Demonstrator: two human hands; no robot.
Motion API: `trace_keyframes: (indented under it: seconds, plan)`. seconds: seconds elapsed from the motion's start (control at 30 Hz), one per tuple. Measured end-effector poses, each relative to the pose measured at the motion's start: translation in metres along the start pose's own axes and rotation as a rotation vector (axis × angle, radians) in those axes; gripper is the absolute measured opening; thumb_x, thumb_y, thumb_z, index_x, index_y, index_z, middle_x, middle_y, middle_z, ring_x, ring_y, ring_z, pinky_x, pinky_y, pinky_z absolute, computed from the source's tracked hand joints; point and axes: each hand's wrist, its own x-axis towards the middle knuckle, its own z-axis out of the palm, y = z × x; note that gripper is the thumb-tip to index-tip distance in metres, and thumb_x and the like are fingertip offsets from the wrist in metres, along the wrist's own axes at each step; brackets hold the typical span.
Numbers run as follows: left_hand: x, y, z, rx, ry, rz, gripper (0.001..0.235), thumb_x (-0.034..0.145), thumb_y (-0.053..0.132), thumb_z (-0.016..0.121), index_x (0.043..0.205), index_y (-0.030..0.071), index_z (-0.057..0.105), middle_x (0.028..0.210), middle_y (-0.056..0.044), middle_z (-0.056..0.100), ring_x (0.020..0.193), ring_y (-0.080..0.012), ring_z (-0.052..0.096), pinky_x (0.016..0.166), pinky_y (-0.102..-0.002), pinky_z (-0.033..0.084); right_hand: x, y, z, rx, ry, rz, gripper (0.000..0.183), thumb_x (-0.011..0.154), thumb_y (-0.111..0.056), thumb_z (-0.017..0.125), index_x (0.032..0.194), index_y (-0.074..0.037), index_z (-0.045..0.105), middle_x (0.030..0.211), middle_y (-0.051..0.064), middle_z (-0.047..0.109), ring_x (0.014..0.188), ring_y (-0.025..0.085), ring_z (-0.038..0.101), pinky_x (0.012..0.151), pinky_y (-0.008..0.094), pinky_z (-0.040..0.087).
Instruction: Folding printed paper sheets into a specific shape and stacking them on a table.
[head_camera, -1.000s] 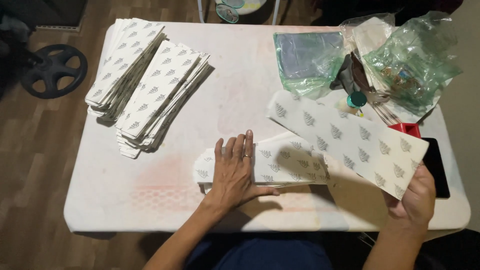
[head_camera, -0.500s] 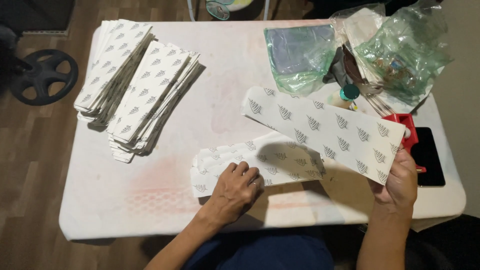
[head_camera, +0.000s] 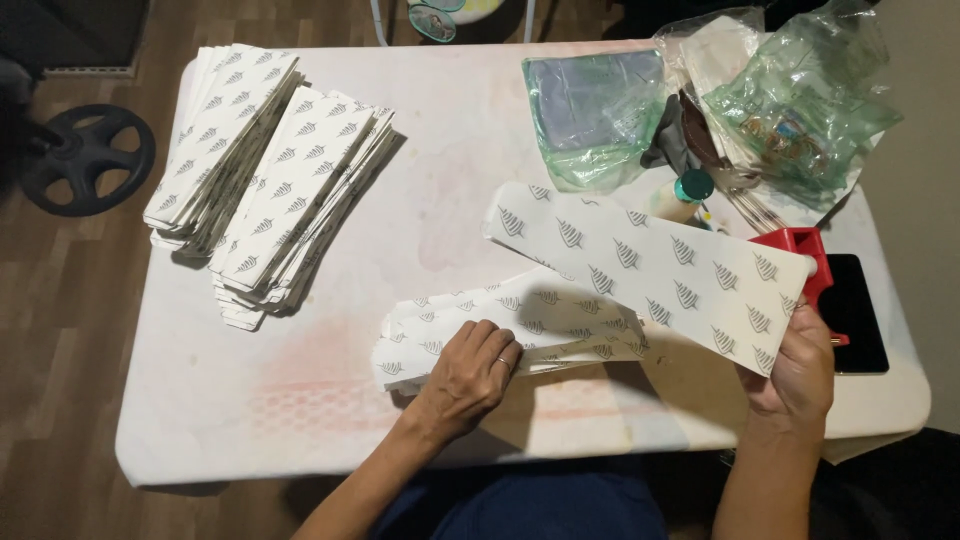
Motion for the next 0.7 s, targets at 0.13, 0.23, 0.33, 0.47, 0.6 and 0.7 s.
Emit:
trace_keyframes:
  seconds: [0.13,0.23,0.33,0.47,0.6,0.7]
  plan:
    - [-0.001,0.005,0.001,-0.005,-0.002,-0.02,0.008,0.101,-0.008,0.059,0.094,-0.011,0.061,0.088,-0.019,0.06,0.074,-0.0291,0.049,0.06,-0.04,0.04,0.005,0.009,-0.004,0.098,-0.038,-0.004,0.059,0.083,0.007,0.058,0.142,-0.003,0.058,0.125,0.017,0.073,0.101,0.029,0.076,0.07,0.031,0.065]
    - [-0.014,0.008,0.007,-0.025,-0.007,-0.071,0.022,0.105,0.01,0.063,0.111,-0.011,0.065,0.106,-0.029,0.068,0.078,-0.0297,0.057,0.06,-0.039,0.05,0.007,0.019,-0.008,0.057,-0.033,0.003,0.062,0.083,0.005,0.061,0.145,-0.001,0.056,0.126,0.019,0.072,0.103,0.031,0.076,0.075,0.037,0.068]
    - [-0.017,0.01,-0.003,0.055,0.032,0.036,0.039,0.102,0.005,0.069,0.139,0.001,0.054,0.115,-0.027,0.072,0.085,-0.03,0.069,0.064,-0.037,0.06,0.01,0.034,-0.011,0.111,-0.063,0.037,0.056,0.084,0.009,0.061,0.139,-0.001,0.058,0.121,0.022,0.074,0.1,0.035,0.076,0.069,0.04,0.069]
    - [0.016,0.022,-0.05,0.112,0.207,0.023,0.034,0.099,0.031,0.076,0.118,0.005,0.066,0.11,-0.02,0.068,0.093,-0.0304,0.066,0.078,-0.043,0.05,0.003,0.044,0.012,-0.046,-0.072,0.14,0.053,0.083,0.002,0.069,0.134,-0.002,0.056,0.123,0.018,0.071,0.106,0.031,0.072,0.083,0.043,0.064]
    - [0.021,0.001,-0.058,0.23,-0.518,-0.241,0.145,0.058,0.071,0.095,0.163,0.009,0.016,0.162,-0.037,0.019,0.146,-0.0486,0.032,0.121,-0.056,0.023,-0.007,0.056,0.031,-0.105,-0.237,0.18,0.05,0.09,-0.007,0.068,0.138,0.001,0.055,0.122,0.017,0.071,0.102,0.027,0.072,0.08,0.039,0.063]
    - [0.029,-0.003,-0.085,-0.04,-0.718,-0.429,0.105,0.061,0.026,0.098,0.143,0.012,0.033,0.114,-0.013,0.054,0.088,-0.0274,0.058,0.077,-0.044,0.052,-0.012,0.06,0.041,0.082,-0.322,0.312,0.039,0.087,0.01,0.065,0.119,-0.004,0.048,0.108,0.03,0.074,0.092,0.037,0.076,0.072,0.044,0.066]
